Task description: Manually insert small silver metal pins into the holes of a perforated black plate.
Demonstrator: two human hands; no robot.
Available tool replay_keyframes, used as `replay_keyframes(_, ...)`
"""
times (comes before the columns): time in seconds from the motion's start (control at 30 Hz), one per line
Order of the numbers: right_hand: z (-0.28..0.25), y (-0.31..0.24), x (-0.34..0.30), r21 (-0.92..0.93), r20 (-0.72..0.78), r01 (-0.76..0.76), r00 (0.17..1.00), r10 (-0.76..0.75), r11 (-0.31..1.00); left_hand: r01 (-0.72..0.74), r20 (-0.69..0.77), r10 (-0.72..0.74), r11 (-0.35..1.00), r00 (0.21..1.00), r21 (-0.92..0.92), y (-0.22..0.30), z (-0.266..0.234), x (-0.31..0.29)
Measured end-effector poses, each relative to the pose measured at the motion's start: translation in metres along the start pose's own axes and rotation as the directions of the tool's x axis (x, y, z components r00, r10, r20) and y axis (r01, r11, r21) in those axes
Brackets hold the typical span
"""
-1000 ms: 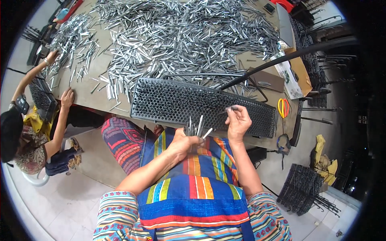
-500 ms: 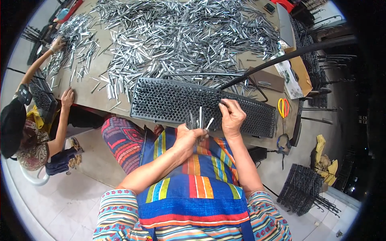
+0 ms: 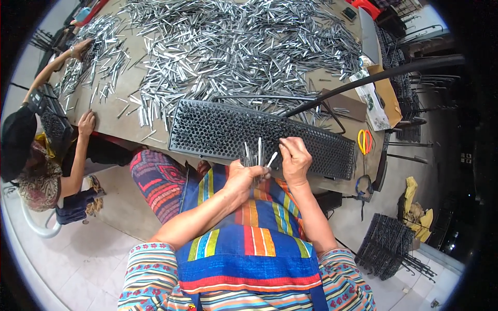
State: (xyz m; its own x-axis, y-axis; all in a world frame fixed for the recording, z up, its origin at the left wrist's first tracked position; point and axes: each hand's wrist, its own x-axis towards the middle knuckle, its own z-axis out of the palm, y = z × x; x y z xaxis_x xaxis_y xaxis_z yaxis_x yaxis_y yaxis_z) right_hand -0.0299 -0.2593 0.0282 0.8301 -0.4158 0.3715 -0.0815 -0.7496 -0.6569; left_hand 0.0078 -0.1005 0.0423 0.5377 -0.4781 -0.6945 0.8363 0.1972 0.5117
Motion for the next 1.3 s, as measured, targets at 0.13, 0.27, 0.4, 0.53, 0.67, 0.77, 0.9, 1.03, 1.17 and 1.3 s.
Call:
replay_keyframes(0.13,-0.004,0.003,-0.006,0.239,0.065,-0.192,0.981,0.182,0.952,-0.015,0.017,0.015,1.0,1.0,-0.009,-0.004,-0.002,0.003)
replay_keyframes(0.27,-0.011,-0.012,-0.02,0.581,0.431,-0.601,0.799,0.418,0.549,-0.017,0.028,0.016,0.998,0.999,0.054,-0.005,-0.002,0.004)
replay_keyframes(0.4,-0.005,-0.011,-0.019,0.721,0.318,-0.533,0.822,0.473,0.443,-0.013,-0.021,0.013,0.999,1.0,0.037,-0.004,0.001,0.002)
replay_keyframes(0.53,-0.001,0.001,-0.004,0.658,0.048,-0.383,0.881,0.471,0.648,-0.062,-0.028,0.064,0.997,0.998,0.053,-0.009,-0.002,0.002)
replay_keyframes(0.67,0.011,0.013,0.0,0.373,-0.089,-0.236,0.954,0.288,0.897,-0.038,-0.033,0.04,0.996,0.999,0.082,-0.006,0.0,0.0)
replay_keyframes(0.77,0.005,0.004,0.009,0.193,-0.151,-0.071,0.983,0.101,0.979,-0.034,-0.02,0.036,0.995,0.999,0.093,-0.003,-0.002,-0.002)
replay_keyframes(0.9,0.0,0.002,0.005,0.213,-0.072,-0.172,0.979,0.191,0.962,-0.01,-0.023,0.01,0.999,1.0,0.035,-0.005,-0.005,0.001)
replay_keyframes(1.03,0.002,0.005,0.001,0.07,-0.083,0.051,0.996,-0.045,0.996,-0.021,-0.035,0.024,0.998,0.999,0.065,-0.005,-0.004,-0.001)
replay_keyframes(1.17,-0.002,-0.01,-0.004,-0.106,0.014,0.093,0.996,-0.092,0.99,-0.022,-0.016,0.023,0.999,1.0,0.046,-0.002,-0.004,-0.004)
replay_keyframes(1.3,-0.012,-0.024,-0.012,0.276,0.422,-0.383,0.872,0.247,0.882,-0.04,0.006,0.04,0.998,0.999,0.055,0.0,-0.006,-0.008)
